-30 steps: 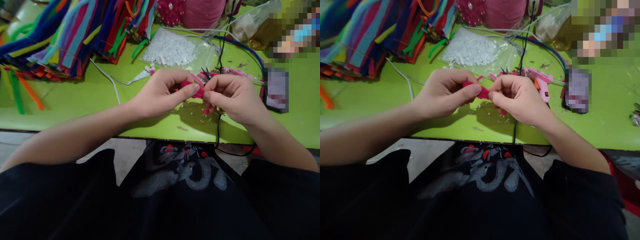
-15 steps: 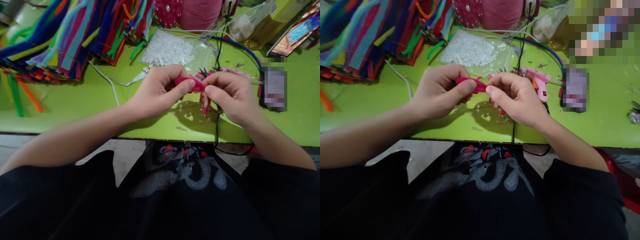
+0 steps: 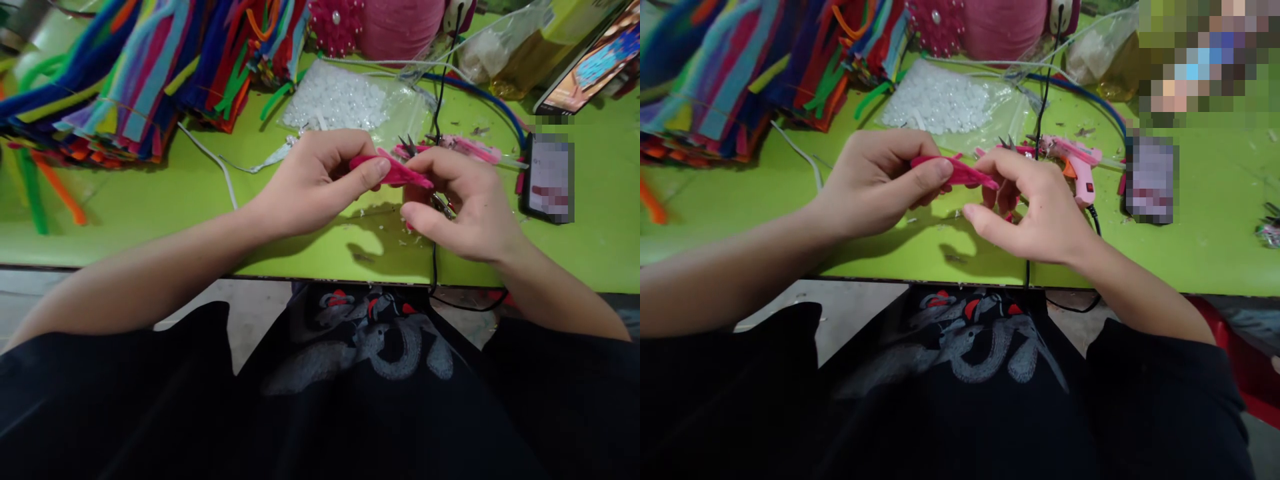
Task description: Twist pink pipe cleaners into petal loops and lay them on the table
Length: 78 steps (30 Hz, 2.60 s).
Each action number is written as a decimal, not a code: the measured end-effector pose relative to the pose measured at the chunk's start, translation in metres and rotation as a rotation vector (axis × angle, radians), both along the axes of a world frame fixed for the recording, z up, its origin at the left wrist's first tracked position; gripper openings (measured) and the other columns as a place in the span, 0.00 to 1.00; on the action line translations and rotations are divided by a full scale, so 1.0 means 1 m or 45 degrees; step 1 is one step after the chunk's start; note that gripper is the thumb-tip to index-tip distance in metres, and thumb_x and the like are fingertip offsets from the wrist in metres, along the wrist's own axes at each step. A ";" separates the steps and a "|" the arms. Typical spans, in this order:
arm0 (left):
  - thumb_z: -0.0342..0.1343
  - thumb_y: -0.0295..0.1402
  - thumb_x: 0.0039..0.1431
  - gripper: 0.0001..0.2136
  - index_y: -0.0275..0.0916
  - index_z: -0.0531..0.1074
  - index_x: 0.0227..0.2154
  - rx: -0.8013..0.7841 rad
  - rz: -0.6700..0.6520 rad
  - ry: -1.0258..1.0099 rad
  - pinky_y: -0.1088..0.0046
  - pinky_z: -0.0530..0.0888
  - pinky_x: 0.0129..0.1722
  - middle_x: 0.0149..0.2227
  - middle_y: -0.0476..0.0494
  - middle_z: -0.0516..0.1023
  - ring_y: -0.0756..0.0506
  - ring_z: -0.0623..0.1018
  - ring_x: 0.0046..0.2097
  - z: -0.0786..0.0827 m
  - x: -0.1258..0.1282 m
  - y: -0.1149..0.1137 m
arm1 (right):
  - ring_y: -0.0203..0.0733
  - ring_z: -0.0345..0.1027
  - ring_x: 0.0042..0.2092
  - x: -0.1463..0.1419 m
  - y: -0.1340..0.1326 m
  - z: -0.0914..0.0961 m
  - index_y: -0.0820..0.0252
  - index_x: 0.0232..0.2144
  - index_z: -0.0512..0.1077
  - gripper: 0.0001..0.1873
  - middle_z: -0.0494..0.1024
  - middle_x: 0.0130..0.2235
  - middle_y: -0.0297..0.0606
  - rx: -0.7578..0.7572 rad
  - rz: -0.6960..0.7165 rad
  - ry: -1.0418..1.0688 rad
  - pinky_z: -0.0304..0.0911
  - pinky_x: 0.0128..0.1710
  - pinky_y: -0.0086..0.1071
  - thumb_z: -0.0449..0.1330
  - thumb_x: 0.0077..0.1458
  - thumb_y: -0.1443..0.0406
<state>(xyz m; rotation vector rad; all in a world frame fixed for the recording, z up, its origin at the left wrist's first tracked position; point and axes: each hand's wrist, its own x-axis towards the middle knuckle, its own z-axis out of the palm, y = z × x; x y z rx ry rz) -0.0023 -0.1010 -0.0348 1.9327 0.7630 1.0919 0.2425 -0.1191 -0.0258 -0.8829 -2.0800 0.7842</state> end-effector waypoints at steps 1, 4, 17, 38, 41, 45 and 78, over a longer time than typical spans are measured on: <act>0.64 0.42 0.74 0.17 0.43 0.72 0.28 -0.021 0.016 0.011 0.66 0.55 0.26 0.22 0.52 0.65 0.50 0.61 0.26 0.000 0.000 -0.001 | 0.38 0.72 0.30 0.001 0.000 0.000 0.54 0.43 0.81 0.07 0.81 0.32 0.32 0.028 -0.012 -0.029 0.71 0.31 0.34 0.72 0.63 0.64; 0.63 0.43 0.73 0.17 0.43 0.71 0.29 -0.097 0.040 0.054 0.68 0.57 0.27 0.24 0.50 0.67 0.50 0.63 0.27 0.002 0.001 -0.004 | 0.38 0.72 0.28 0.001 0.000 -0.002 0.54 0.43 0.83 0.04 0.82 0.31 0.33 0.156 -0.105 -0.051 0.71 0.31 0.35 0.68 0.67 0.65; 0.67 0.45 0.75 0.18 0.43 0.74 0.30 0.049 0.107 -0.055 0.67 0.57 0.26 0.24 0.52 0.68 0.50 0.63 0.26 -0.004 0.005 -0.009 | 0.41 0.73 0.26 -0.005 -0.004 -0.005 0.50 0.38 0.84 0.09 0.83 0.28 0.33 0.421 -0.240 -0.018 0.69 0.30 0.39 0.63 0.71 0.63; 0.66 0.51 0.76 0.23 0.42 0.72 0.29 0.010 0.067 -0.076 0.68 0.59 0.26 0.24 0.51 0.69 0.51 0.64 0.26 0.003 0.009 -0.017 | 0.41 0.72 0.27 -0.005 -0.004 -0.004 0.48 0.37 0.82 0.09 0.83 0.28 0.33 0.524 -0.236 -0.003 0.67 0.30 0.37 0.63 0.69 0.65; 0.66 0.50 0.76 0.23 0.42 0.71 0.28 0.050 0.080 -0.105 0.69 0.59 0.26 0.25 0.52 0.67 0.51 0.63 0.27 0.002 0.010 -0.019 | 0.42 0.70 0.26 -0.004 -0.006 -0.003 0.46 0.37 0.82 0.10 0.81 0.28 0.33 0.418 -0.226 0.028 0.67 0.32 0.40 0.62 0.72 0.61; 0.62 0.60 0.75 0.27 0.43 0.71 0.28 0.019 0.111 -0.054 0.69 0.64 0.27 0.25 0.51 0.67 0.49 0.66 0.28 0.002 0.012 -0.021 | 0.44 0.70 0.26 -0.001 -0.009 -0.003 0.46 0.37 0.83 0.12 0.79 0.27 0.34 0.308 -0.259 0.022 0.70 0.33 0.42 0.66 0.73 0.53; 0.64 0.51 0.76 0.22 0.43 0.72 0.28 0.098 0.124 0.113 0.68 0.68 0.30 0.26 0.49 0.70 0.47 0.73 0.32 -0.005 0.011 -0.017 | 0.37 0.58 0.20 -0.016 -0.004 -0.020 0.50 0.27 0.77 0.13 0.69 0.20 0.26 -0.232 -0.137 0.547 0.55 0.21 0.34 0.62 0.60 0.72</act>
